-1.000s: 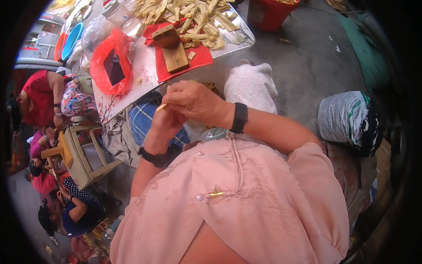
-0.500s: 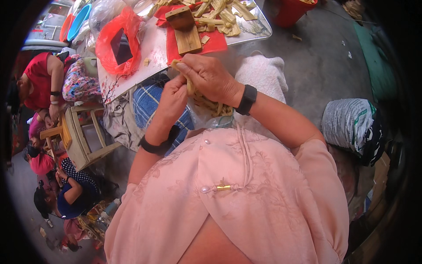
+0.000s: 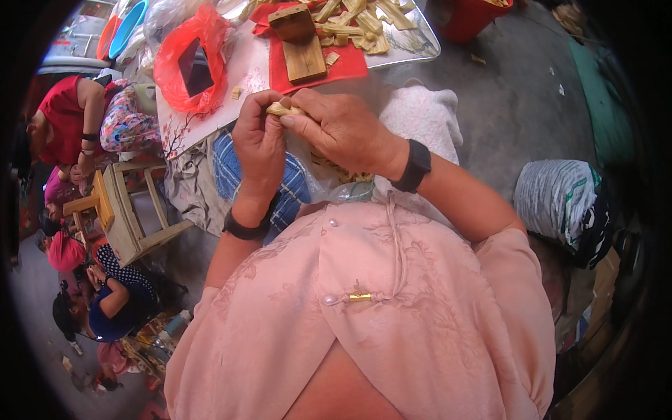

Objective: The person prepares snacks by hand by taking long strips of dough, folding them into knots or specific shapes using a small wooden tool, and placing the finished pieces into a plastic bag.

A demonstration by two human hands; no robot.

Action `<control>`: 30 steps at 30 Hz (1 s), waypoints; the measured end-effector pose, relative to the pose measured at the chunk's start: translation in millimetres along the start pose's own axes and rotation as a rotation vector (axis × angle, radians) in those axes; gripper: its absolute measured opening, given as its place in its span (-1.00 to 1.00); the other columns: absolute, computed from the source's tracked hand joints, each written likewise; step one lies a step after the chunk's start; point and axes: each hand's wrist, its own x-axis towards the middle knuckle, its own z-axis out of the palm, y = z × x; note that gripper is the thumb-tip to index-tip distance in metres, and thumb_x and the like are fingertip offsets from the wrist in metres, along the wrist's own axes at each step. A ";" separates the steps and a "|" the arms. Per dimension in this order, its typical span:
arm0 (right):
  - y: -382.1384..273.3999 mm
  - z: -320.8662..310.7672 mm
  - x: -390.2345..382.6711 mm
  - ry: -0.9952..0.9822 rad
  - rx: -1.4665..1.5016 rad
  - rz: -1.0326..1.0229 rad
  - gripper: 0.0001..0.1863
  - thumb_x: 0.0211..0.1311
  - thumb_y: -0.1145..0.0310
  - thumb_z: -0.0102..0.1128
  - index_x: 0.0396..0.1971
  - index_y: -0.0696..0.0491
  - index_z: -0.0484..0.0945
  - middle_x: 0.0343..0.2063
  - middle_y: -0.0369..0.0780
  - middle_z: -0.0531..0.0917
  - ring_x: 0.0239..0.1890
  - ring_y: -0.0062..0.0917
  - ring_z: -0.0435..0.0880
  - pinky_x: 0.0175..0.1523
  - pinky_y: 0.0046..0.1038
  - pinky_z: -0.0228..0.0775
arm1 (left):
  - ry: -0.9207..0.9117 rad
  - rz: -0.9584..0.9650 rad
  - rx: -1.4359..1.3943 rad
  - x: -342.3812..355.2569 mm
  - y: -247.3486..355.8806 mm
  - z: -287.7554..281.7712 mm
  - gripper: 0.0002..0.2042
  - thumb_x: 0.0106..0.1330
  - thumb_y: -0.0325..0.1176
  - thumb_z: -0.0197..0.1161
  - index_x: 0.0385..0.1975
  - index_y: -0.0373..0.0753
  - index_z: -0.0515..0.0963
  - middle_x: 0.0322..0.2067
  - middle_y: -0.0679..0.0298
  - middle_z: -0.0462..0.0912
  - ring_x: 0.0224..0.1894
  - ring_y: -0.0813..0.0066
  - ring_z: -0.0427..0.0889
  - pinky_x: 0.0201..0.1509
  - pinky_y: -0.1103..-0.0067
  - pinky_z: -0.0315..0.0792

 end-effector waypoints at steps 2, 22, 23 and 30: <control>-2.5 -7.7 0.6 0.036 -0.080 -0.041 -0.82 0.23 0.36 0.09 -0.27 0.16 0.52 -0.41 -0.08 0.58 -0.41 -0.30 0.59 -0.31 -0.49 0.38 | -0.079 -0.213 -0.367 3.5 3.0 -4.0 -0.84 0.23 -0.61 0.00 -0.23 -0.30 0.43 -0.29 0.21 0.56 -0.25 0.45 0.56 -0.16 0.58 0.43; 24.0 -15.7 0.8 0.010 0.702 0.453 -0.79 0.29 0.20 0.09 -0.33 0.05 0.43 -0.57 -0.41 0.49 -0.61 -0.83 0.36 -0.54 -0.77 0.15 | -0.154 -0.131 0.017 2.9 18.4 -3.0 -0.86 0.31 -0.49 0.12 -0.21 -0.35 0.54 -0.45 0.36 0.58 -0.41 0.70 0.52 -0.30 0.74 0.42; 25.8 -24.4 0.7 0.031 0.755 0.560 -0.74 0.30 0.12 0.04 -0.34 0.03 0.43 -0.60 -0.43 0.47 -0.63 -0.84 0.31 -0.55 -0.78 0.09 | -0.137 -0.017 0.164 7.4 18.1 -6.5 -0.90 0.26 -0.49 0.14 -0.28 -0.33 0.54 -0.52 0.27 0.57 -0.48 0.62 0.54 -0.36 0.68 0.41; 27.2 -40.5 5.2 0.027 0.791 0.603 -0.72 0.33 0.08 -0.03 -0.35 0.00 0.42 -0.65 -0.48 0.38 -0.65 -0.86 0.22 -0.57 -0.79 -0.03 | -0.111 0.046 0.323 17.9 16.7 -25.1 -0.85 0.13 -0.44 0.25 -0.31 -0.29 0.53 -0.46 0.12 0.58 -0.40 0.19 0.57 -0.32 0.47 0.43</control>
